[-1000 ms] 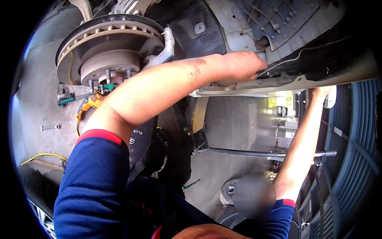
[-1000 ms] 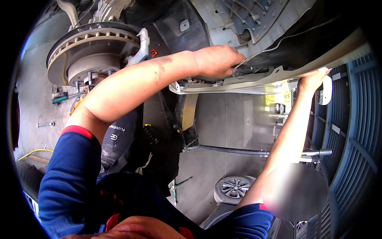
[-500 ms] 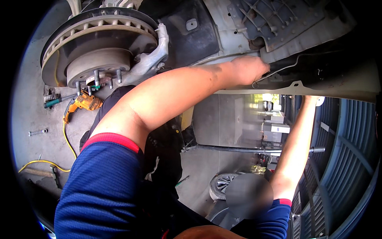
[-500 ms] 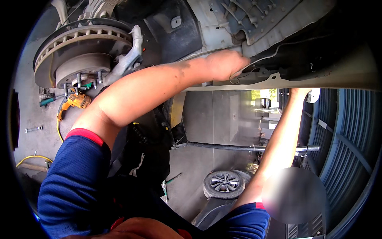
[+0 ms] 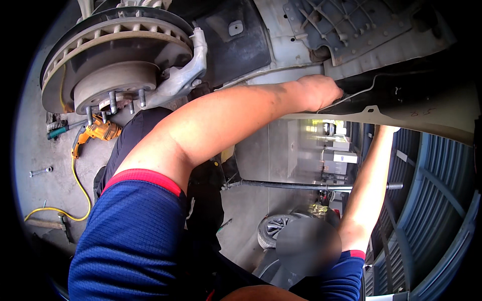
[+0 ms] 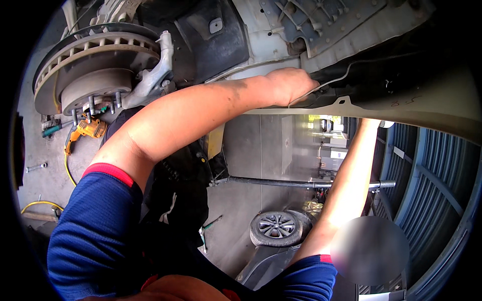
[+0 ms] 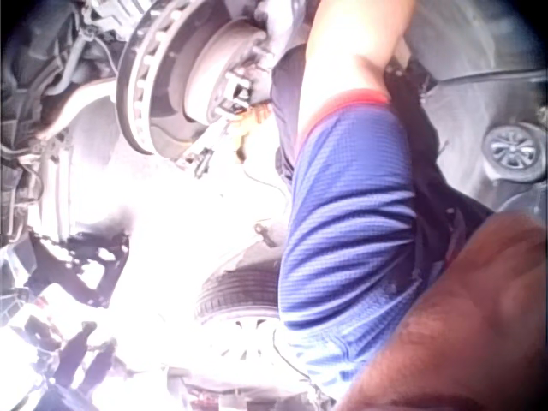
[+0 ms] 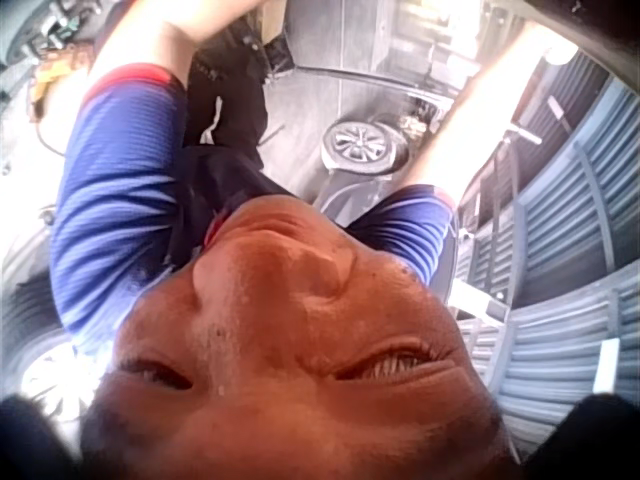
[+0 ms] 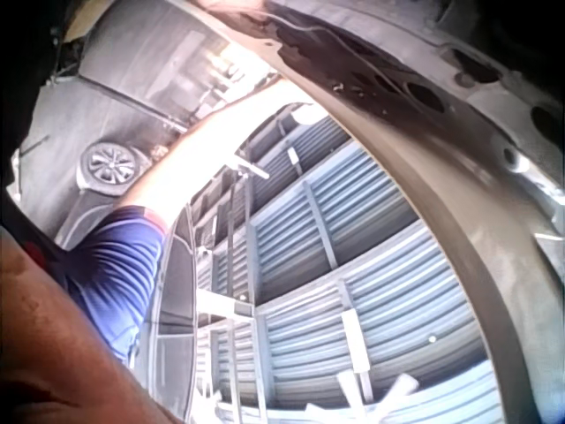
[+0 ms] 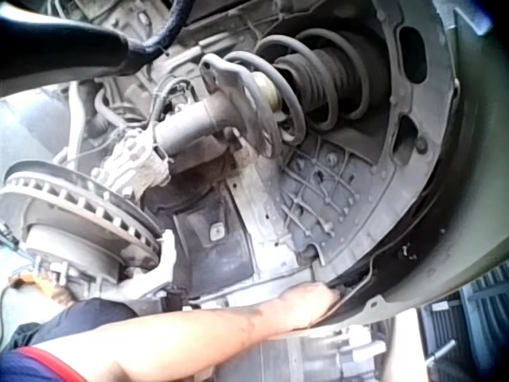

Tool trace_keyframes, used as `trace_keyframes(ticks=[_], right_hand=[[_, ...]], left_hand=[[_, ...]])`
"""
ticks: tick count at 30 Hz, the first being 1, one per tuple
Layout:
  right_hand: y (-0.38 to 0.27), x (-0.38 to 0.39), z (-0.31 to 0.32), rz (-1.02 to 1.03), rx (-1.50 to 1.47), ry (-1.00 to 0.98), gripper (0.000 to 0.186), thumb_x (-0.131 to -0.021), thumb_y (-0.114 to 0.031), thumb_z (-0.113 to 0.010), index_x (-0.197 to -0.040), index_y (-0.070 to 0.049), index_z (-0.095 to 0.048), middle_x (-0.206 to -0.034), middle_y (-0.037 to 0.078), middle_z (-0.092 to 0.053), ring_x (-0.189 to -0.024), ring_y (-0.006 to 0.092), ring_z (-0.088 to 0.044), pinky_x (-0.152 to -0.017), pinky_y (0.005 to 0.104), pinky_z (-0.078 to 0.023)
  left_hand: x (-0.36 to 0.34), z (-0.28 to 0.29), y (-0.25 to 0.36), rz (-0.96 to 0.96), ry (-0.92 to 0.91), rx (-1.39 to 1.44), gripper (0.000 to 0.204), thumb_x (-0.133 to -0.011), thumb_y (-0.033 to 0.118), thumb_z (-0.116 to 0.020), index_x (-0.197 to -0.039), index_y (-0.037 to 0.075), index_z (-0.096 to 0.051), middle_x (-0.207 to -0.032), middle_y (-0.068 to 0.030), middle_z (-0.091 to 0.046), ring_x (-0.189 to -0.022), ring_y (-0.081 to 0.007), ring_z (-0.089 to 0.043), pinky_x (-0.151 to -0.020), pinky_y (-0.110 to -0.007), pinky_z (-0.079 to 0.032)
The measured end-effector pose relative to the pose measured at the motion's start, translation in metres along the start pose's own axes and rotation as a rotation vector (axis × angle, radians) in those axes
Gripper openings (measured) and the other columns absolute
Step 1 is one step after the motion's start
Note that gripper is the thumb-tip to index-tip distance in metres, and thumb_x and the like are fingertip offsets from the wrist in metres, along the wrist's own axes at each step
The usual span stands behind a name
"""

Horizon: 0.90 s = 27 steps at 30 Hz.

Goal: The person unfastens and removes a car fender panel by hand and using a socket wrench and pliers.

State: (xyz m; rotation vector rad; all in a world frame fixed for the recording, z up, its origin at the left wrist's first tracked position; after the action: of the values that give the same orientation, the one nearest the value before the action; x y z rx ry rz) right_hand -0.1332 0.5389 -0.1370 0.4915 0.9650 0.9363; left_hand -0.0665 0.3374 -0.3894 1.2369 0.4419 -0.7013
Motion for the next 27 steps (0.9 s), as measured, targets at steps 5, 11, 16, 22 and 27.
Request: trace_keyframes(ticks=[5, 11, 16, 22, 27], right_hand=[[0.001, 0.002, -0.004, -0.017, -0.009, 0.001, 0.06, -0.093, -0.031, -0.068, -0.14, 0.002, -0.053, -0.14, 0.024, -0.057, -0.129, 0.0395, -0.054, -0.112, 0.0451, -0.041], [0.001, 0.002, -0.003, -0.01, 0.004, -0.011, 0.061, -0.094, -0.032, -0.067, -0.142, 0.002, -0.052, -0.14, 0.024, -0.056, -0.13, 0.0393, -0.054, -0.112, 0.0446, -0.04], [0.002, 0.003, -0.001, -0.01, 0.001, -0.017, 0.061, -0.094, -0.033, -0.066, -0.143, 0.002, -0.051, -0.141, 0.024, -0.056, -0.13, 0.039, -0.054, -0.113, 0.0443, -0.04], [0.004, 0.004, -0.001, -0.015, -0.003, -0.025, 0.062, -0.095, -0.034, -0.065, -0.144, 0.001, -0.05, -0.141, 0.025, -0.055, -0.131, 0.0388, -0.053, -0.114, 0.0439, -0.039], [0.008, 0.004, -0.007, -0.009, -0.012, -0.043, 0.063, -0.096, -0.035, -0.064, -0.145, 0.001, -0.049, -0.142, 0.025, -0.055, -0.131, 0.0386, -0.053, -0.114, 0.0435, -0.039]], left_hand=[[-0.015, -0.001, 0.003, -0.003, -0.028, -0.039, 0.027, -0.093, 0.02, -0.058, -0.114, 0.014, -0.074, -0.116, -0.0162, -0.072, -0.113, -0.0361, -0.068, -0.095, -0.046, -0.055], [-0.02, -0.01, -0.001, -0.025, 0.027, -0.024, 0.025, -0.089, 0.016, -0.057, -0.11, 0.01, -0.071, -0.103, -0.0195, -0.073, -0.099, -0.0397, -0.07, -0.086, -0.05, -0.057], [-0.026, -0.017, 0.0, -0.034, 0.052, 0.006, 0.027, -0.09, 0.016, -0.056, -0.111, 0.009, -0.071, -0.104, -0.0198, -0.072, -0.1, -0.0403, -0.07, -0.086, -0.05, -0.058], [-0.034, -0.024, -0.001, -0.043, 0.059, -0.034, 0.028, -0.093, 0.018, -0.054, -0.113, 0.008, -0.071, -0.106, -0.0204, -0.072, -0.102, -0.0404, -0.07, -0.087, -0.049, -0.057], [-0.038, -0.027, -0.002, -0.007, 0.057, 0.016, 0.029, -0.097, 0.022, -0.053, -0.113, 0.008, -0.072, -0.112, -0.0204, -0.072, -0.105, -0.0402, -0.069, -0.09, -0.049, -0.056]])
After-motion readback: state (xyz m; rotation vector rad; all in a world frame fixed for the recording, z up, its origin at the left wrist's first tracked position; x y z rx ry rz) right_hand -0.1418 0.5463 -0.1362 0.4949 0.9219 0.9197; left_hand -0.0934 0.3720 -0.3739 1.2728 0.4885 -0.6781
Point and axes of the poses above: each hand's wrist, its own x-axis away from the middle knuckle, its own z-axis out of the back of the hand, y = z × x, the point moved 1 cm from there along -x, towards the middle knuckle
